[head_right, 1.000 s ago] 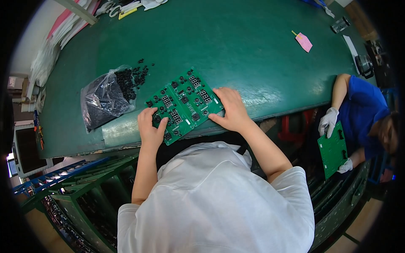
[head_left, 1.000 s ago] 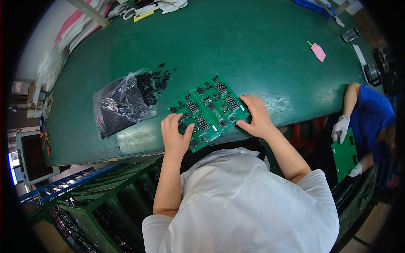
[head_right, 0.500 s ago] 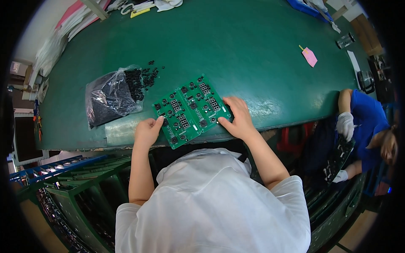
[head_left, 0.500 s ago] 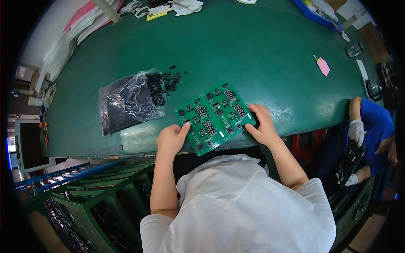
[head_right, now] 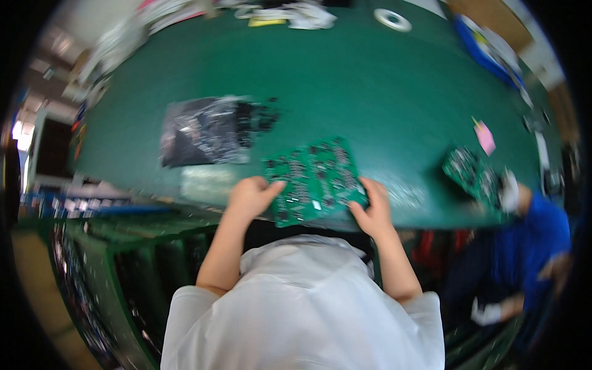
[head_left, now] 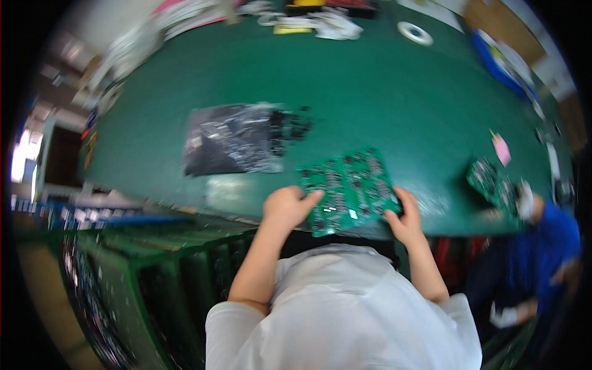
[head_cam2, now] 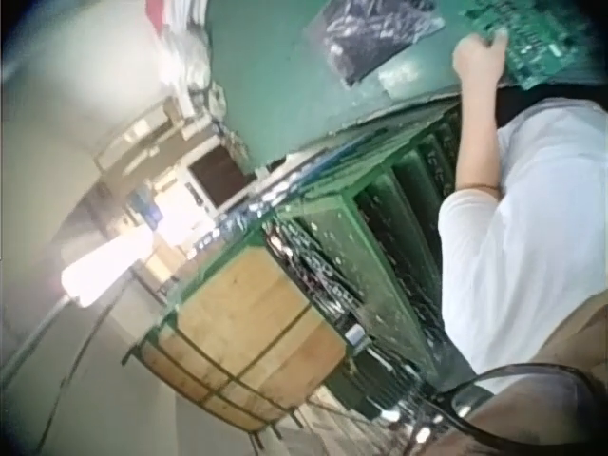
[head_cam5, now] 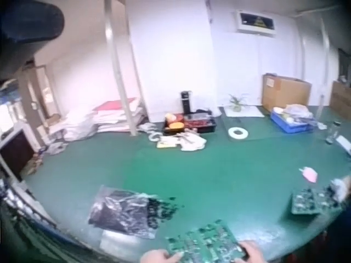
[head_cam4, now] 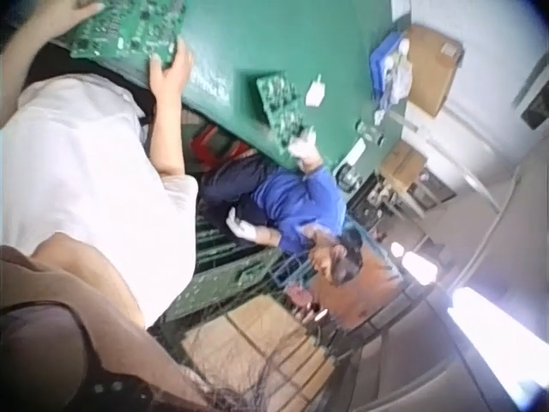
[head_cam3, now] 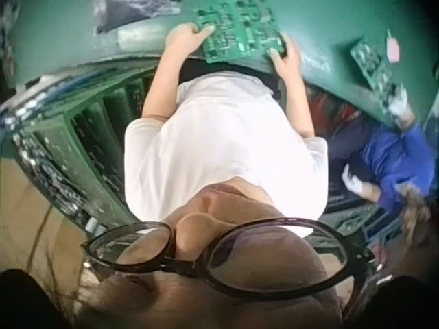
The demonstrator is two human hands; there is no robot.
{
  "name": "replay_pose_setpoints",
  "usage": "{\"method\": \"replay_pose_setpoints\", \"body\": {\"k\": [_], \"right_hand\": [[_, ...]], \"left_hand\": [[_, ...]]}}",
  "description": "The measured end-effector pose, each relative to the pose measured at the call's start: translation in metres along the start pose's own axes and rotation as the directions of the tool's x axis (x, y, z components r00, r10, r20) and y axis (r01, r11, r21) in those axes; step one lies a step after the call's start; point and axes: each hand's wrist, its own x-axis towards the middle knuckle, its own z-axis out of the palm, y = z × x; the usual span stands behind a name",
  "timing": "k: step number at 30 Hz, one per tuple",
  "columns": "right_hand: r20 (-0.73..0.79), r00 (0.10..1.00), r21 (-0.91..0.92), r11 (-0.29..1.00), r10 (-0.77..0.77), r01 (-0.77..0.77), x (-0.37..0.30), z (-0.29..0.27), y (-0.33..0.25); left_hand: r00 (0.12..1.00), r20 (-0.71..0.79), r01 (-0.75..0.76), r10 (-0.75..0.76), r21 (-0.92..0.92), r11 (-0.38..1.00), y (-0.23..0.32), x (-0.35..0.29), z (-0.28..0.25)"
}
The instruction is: The person assembles circuit boards by hand, placing small electronic components onto each board, then organizing the finished circuit boards into a rack.
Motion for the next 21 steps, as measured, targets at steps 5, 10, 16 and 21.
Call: {"method": "replay_pose_setpoints", "body": {"k": [5, 10, 16, 21], "right_hand": [[-0.011, 0.984, 0.174, 0.969, 0.178, -0.173, -0.029, -0.014, 0.038], [0.042, 0.970, 0.019, 0.970, 0.241, -0.242, -0.020, -0.022, -0.027], [-0.043, 0.999, 0.228, 0.973, 0.034, -0.023, -0.031, -0.012, 0.033], [-0.281, 0.959, 0.465, 0.881, 0.048, 0.092, -0.019, -0.005, 0.042]], "left_hand": [[0.997, 0.018, -0.069, 0.071, -0.110, 0.992, 0.028, -0.003, 0.007], [0.957, -0.247, -0.190, 0.150, -0.147, 0.971, 0.014, -0.003, 0.035], [0.954, -0.288, -0.132, 0.090, -0.132, 0.982, 0.013, -0.005, 0.025], [0.930, -0.366, -0.110, 0.031, -0.197, 0.974, 0.006, -0.024, -0.020]]}}
